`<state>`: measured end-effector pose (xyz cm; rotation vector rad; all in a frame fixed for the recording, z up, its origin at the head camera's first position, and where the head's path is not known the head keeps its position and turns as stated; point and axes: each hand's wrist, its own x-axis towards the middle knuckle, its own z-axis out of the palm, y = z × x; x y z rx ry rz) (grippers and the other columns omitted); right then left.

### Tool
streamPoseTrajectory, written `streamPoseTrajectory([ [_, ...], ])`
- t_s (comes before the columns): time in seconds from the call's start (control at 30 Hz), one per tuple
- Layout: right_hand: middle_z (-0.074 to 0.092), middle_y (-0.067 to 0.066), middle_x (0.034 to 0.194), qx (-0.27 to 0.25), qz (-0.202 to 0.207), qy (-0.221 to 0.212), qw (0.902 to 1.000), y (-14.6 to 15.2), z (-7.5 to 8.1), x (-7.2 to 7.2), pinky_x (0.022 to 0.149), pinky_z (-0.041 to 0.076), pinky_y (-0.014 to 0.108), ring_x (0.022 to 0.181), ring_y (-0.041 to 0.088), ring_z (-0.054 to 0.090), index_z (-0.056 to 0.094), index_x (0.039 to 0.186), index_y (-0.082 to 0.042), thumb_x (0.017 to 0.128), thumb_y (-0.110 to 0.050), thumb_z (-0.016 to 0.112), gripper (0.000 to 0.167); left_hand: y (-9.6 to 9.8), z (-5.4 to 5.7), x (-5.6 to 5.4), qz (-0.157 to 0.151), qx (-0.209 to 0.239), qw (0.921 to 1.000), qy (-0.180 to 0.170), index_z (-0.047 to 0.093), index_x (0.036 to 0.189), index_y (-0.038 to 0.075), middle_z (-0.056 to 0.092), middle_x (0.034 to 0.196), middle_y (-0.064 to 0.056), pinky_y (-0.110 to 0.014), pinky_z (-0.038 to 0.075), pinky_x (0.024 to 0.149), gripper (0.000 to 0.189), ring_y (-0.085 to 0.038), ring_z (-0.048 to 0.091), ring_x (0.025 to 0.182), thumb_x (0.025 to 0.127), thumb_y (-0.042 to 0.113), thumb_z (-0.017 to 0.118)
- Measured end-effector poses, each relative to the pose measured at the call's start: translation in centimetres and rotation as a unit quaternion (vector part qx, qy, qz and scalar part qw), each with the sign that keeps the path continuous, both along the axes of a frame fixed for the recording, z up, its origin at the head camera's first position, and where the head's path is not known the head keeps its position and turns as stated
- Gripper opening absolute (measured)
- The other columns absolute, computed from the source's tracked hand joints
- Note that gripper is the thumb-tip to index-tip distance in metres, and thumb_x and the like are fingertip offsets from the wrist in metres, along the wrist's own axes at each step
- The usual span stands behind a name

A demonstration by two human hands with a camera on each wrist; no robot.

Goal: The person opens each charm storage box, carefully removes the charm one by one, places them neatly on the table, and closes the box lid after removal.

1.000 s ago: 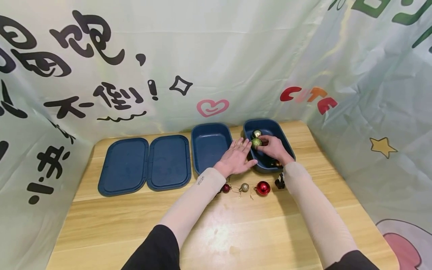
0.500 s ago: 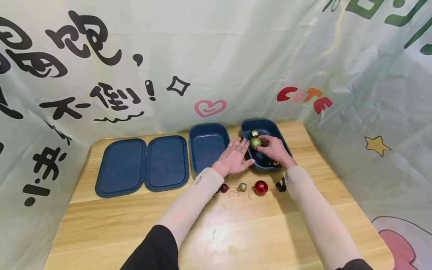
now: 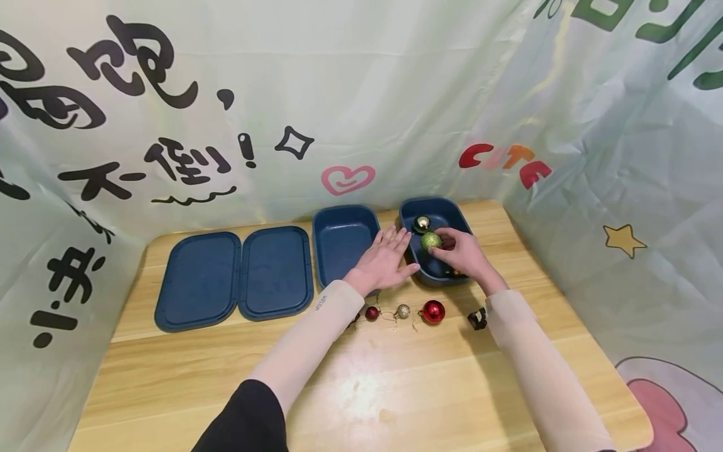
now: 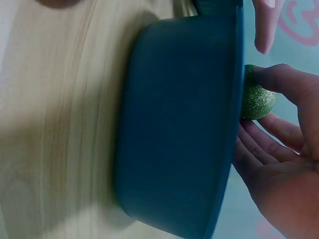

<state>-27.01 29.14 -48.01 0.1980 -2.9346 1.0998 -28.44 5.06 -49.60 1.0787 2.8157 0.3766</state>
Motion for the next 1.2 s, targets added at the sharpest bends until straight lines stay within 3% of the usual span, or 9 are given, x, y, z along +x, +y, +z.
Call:
streamPoseTrajectory([
  [0.2,0.072,0.026,0.124,-0.012,0.015,0.009,0.9998,-0.4,0.6,1.3,0.088,0.061,0.053,0.107,0.038,0.074,0.061,0.142,0.002,0.097,-0.024,0.077,0.054,-2.7,0.6,0.8,-0.006,-0.001,0.9996,0.029,0.017,0.17,0.011,0.014,0.178,-0.009,-0.05,0.002,0.135,0.082,-0.032,0.002,0.166,0.109,0.062,0.038],
  [0.53,0.075,0.022,0.119,-0.005,0.04,0.033,0.9986,-1.9,1.6,4.1,0.089,0.061,0.052,0.102,0.034,0.075,0.065,0.139,-0.001,0.095,-0.023,0.08,0.051,-8.4,0.9,2.4,0.005,-0.005,0.9995,0.031,0.016,0.17,0.012,0.015,0.178,-0.009,-0.056,-0.002,0.134,0.083,-0.036,0.005,0.166,0.109,0.066,0.032],
  [0.7,0.072,0.023,0.125,-0.017,0.058,0.048,0.997,-3.0,1.7,5.1,0.09,0.061,0.052,0.103,0.035,0.076,0.067,0.136,0.0,0.094,-0.018,0.081,0.048,-11.1,0.3,2.7,0.032,-0.008,0.9991,0.027,0.013,0.171,0.014,0.011,0.178,-0.007,-0.056,-0.005,0.133,0.086,-0.031,-0.002,0.166,0.107,0.07,0.03],
  [0.87,0.073,0.021,0.123,-0.025,0.086,0.074,0.9932,-4.2,1.7,6.1,0.089,0.062,0.051,0.101,0.033,0.076,0.068,0.133,0.0,0.092,-0.014,0.082,0.046,-13.1,-0.5,2.8,0.061,-0.006,0.9977,0.029,0.013,0.17,0.01,0.01,0.178,-0.011,-0.056,-0.003,0.133,0.091,-0.035,0.001,0.166,0.106,0.07,0.034],
  [1.07,0.075,0.015,0.116,-0.02,0.112,0.097,0.9888,-5.8,1.6,7.4,0.087,0.062,0.051,0.097,0.031,0.076,0.069,0.132,-0.001,0.091,-0.015,0.084,0.046,-14.1,-1.4,2.9,0.067,0.0,0.9972,0.033,0.02,0.17,0.01,0.017,0.177,-0.015,-0.056,0.003,0.134,0.088,-0.04,0.006,0.165,0.106,0.069,0.036],
  [1.2,0.075,0.016,0.119,-0.014,0.131,0.106,0.9855,-6.9,1.3,8.1,0.087,0.062,0.05,0.098,0.03,0.076,0.069,0.134,0.0,0.09,-0.016,0.084,0.049,-14.4,-1.8,3.0,0.077,-0.003,0.9964,0.034,0.021,0.17,0.014,0.017,0.177,-0.018,-0.06,0.0,0.133,0.085,-0.043,0.004,0.165,0.107,0.069,0.035],
])
